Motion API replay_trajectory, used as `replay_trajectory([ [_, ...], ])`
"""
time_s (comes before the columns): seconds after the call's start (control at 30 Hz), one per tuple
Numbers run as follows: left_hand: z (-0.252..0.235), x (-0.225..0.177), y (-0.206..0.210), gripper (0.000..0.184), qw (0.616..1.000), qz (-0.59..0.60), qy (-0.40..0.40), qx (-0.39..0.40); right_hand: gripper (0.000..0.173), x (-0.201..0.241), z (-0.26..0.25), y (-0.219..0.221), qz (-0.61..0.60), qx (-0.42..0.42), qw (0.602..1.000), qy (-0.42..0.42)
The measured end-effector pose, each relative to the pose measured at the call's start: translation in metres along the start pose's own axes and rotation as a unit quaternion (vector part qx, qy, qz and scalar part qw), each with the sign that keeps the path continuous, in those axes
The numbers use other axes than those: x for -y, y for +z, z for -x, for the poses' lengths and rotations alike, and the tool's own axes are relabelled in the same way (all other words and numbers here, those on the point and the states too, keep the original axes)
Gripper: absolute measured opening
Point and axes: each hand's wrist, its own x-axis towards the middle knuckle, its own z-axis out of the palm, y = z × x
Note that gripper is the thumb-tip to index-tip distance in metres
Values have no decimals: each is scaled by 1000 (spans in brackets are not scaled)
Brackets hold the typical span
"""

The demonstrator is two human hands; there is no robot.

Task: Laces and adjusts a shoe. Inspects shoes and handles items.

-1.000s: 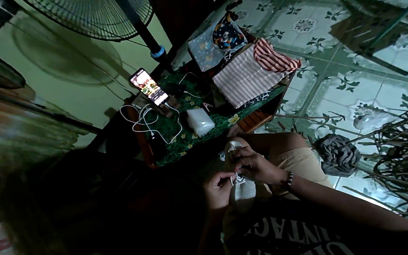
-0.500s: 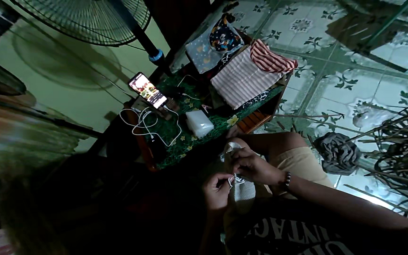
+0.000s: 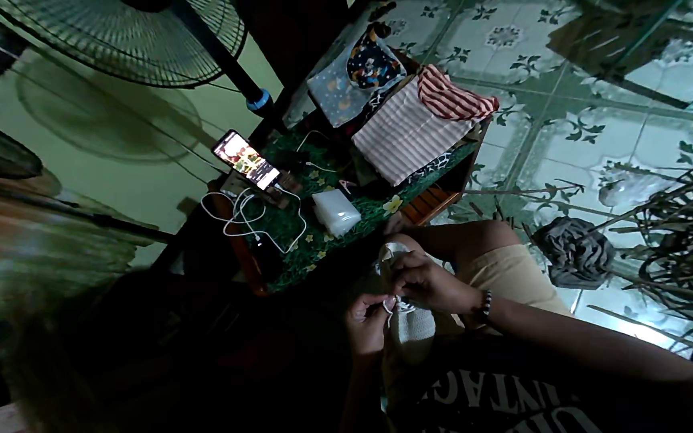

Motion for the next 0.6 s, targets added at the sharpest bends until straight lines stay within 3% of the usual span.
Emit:
replay_trajectory([
  [0.4,4,6,-1,11,998,65,-10,7,14,-2,0,2,10,-5,1000,-11],
  [0.6,6,5,2,10,998,53,-29,-10,23,3,6,4,47,-68,997,-3],
])
